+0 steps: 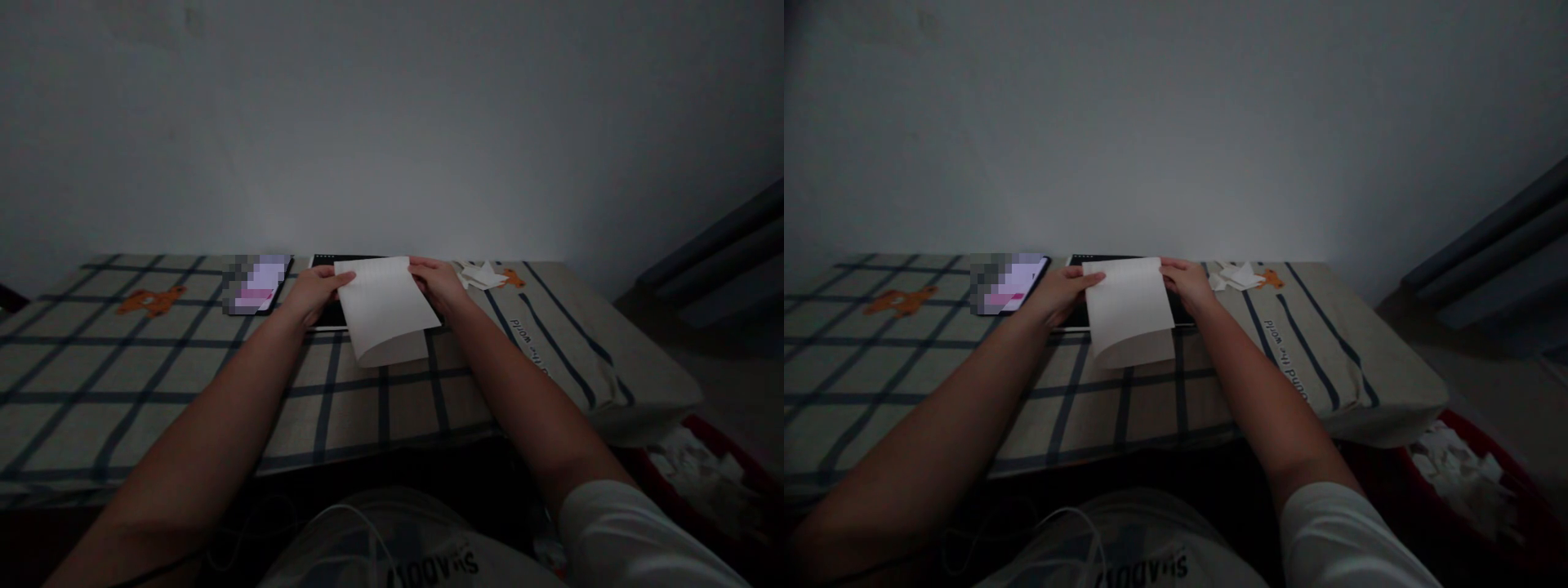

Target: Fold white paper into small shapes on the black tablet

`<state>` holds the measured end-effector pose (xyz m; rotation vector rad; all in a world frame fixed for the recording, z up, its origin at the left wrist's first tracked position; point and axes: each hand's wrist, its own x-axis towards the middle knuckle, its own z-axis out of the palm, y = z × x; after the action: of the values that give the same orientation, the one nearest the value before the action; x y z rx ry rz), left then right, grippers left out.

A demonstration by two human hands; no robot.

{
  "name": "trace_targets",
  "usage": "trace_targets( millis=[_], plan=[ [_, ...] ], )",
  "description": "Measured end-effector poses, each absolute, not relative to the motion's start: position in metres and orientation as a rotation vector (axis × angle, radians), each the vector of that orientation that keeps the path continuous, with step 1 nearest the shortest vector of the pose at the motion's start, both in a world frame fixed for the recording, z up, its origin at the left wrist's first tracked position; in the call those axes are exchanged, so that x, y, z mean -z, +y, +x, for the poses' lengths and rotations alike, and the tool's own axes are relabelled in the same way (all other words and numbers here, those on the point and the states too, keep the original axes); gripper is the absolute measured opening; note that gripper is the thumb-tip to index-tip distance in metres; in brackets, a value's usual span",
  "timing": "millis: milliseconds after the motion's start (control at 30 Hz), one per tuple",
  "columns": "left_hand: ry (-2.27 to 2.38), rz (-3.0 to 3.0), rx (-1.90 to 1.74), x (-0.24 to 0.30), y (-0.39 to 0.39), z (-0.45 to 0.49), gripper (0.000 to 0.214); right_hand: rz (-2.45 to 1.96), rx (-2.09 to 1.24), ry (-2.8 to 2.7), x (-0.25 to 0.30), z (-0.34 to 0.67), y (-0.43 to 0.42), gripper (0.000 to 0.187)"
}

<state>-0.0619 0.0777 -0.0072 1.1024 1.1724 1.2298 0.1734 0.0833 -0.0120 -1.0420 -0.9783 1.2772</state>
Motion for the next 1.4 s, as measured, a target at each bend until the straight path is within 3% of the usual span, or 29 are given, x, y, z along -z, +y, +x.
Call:
trace_targets(
  millis=[433, 1033, 1400],
  plan=[
    [1.048, 1.049, -1.244, 0.0067, 0.0783, -0.0606, 0.017, -1.071, -1.227, -0.969, 0.011, 0.1731, 0.0831, 0.021],
    [1.049, 1.16, -1.305, 0.0062, 0.078, -0.0628, 0.034, -1.109, -1.184, -1.015, 0.0088, 0.1744, 0.0839, 0.024],
    [1.072, 1.139, -1.308, 0.0054, 0.0784, -0.0626, 0.026, -1.131, -1.18, -1.008, 0.0033, 0.1717, 0.0787, 0.021]
  ],
)
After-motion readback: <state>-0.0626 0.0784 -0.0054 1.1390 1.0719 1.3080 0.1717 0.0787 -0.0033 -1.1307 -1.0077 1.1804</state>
